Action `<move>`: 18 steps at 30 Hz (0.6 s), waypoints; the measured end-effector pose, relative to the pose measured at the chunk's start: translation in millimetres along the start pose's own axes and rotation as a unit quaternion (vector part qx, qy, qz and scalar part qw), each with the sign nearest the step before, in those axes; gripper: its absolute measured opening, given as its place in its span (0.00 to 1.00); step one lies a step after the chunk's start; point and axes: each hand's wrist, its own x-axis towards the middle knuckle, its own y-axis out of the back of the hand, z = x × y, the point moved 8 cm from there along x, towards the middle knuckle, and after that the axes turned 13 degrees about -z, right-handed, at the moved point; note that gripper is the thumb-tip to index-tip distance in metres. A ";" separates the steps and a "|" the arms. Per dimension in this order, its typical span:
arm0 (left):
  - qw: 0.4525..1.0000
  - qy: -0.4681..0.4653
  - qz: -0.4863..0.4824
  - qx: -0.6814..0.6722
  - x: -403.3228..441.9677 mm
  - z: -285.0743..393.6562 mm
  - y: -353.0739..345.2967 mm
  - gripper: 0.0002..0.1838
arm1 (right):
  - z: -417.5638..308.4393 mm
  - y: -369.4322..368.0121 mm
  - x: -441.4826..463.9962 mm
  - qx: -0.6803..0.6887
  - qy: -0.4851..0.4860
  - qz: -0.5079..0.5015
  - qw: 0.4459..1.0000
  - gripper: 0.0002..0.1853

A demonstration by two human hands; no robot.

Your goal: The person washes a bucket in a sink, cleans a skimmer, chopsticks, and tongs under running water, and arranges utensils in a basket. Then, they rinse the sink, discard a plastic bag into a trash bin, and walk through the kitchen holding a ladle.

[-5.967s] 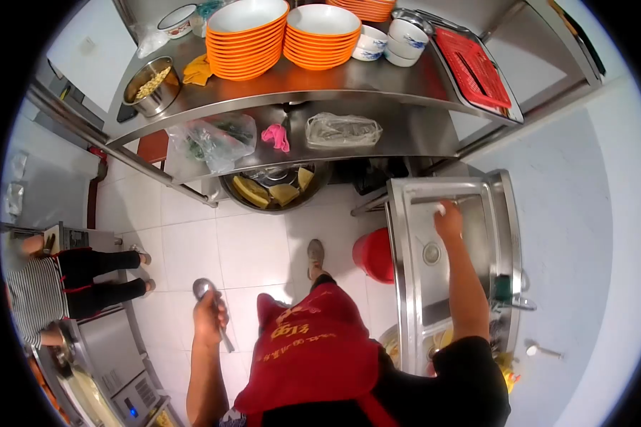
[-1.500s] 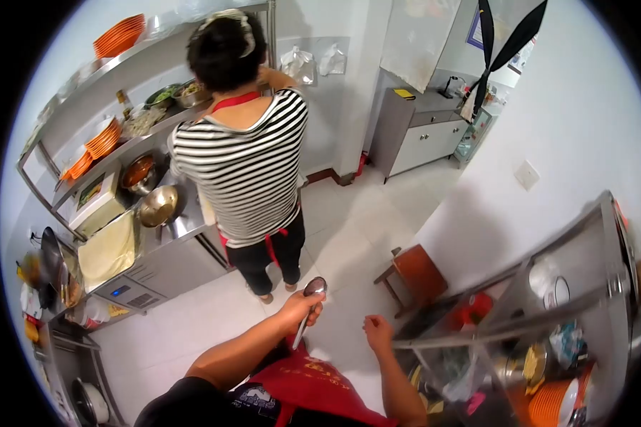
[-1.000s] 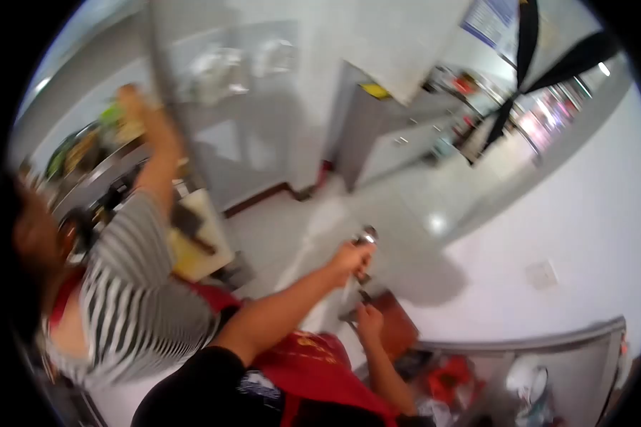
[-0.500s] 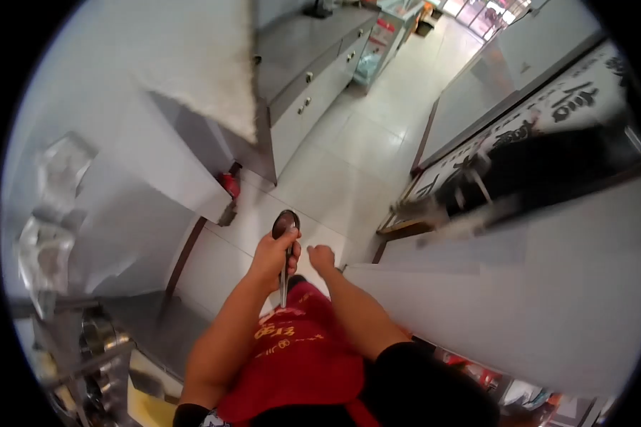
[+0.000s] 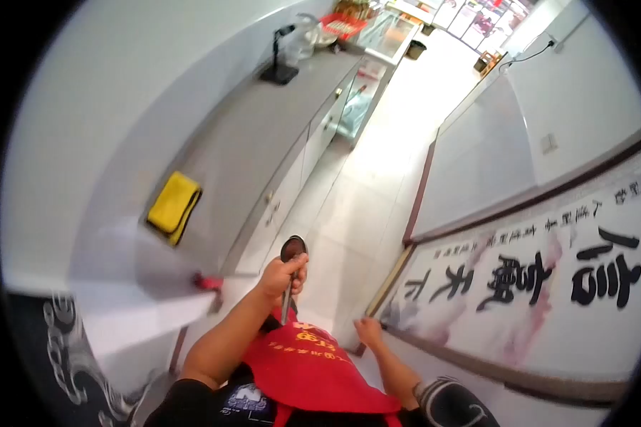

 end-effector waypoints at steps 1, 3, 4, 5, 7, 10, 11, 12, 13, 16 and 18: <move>1.000 0.011 -0.018 0.002 42.0 21.8 -9.2 0.10 | 38.5 7.3 31.5 -0.031 -0.004 0.032 0.999 0.24; 0.998 0.032 -0.050 0.033 112.3 66.6 -40.4 0.13 | 71.2 50.8 46.5 0.004 -0.049 0.027 0.998 0.24; 0.995 0.025 -0.073 0.062 153.9 94.1 -59.4 0.13 | 72.5 81.0 56.6 0.000 -0.051 0.041 0.998 0.24; 0.992 0.023 -0.094 0.079 186.0 111.1 -78.4 0.13 | 70.5 108.3 69.6 -0.001 -0.061 0.052 0.997 0.24; 0.991 0.048 -0.083 0.098 253.4 143.1 -118.9 0.13 | 101.7 158.0 85.2 0.124 -0.181 0.125 0.968 0.25; 0.981 0.070 -0.099 0.154 334.9 192.0 -175.0 0.14 | 89.3 230.4 115.0 0.153 -0.171 0.238 0.944 0.22; 0.974 0.075 -0.125 0.171 365.0 204.6 -198.7 0.14 | 87.4 255.1 137.2 0.191 -0.178 0.252 0.932 0.20; 0.973 0.094 -0.120 0.175 392.9 214.4 -212.4 0.14 | 92.5 267.0 162.9 0.252 -0.171 0.260 0.916 0.19; 0.967 0.097 -0.136 0.193 426.9 223.5 -228.1 0.14 | 87.9 289.8 191.8 0.269 -0.172 0.275 0.907 0.19; 0.970 0.050 -0.104 0.215 540.9 253.4 -255.6 0.12 | 16.4 404.4 225.5 0.347 -0.149 0.331 0.865 0.19; 0.967 0.020 -0.106 0.230 606.7 271.6 -286.7 0.12 | -26.1 491.4 277.7 0.368 -0.099 0.344 0.859 0.21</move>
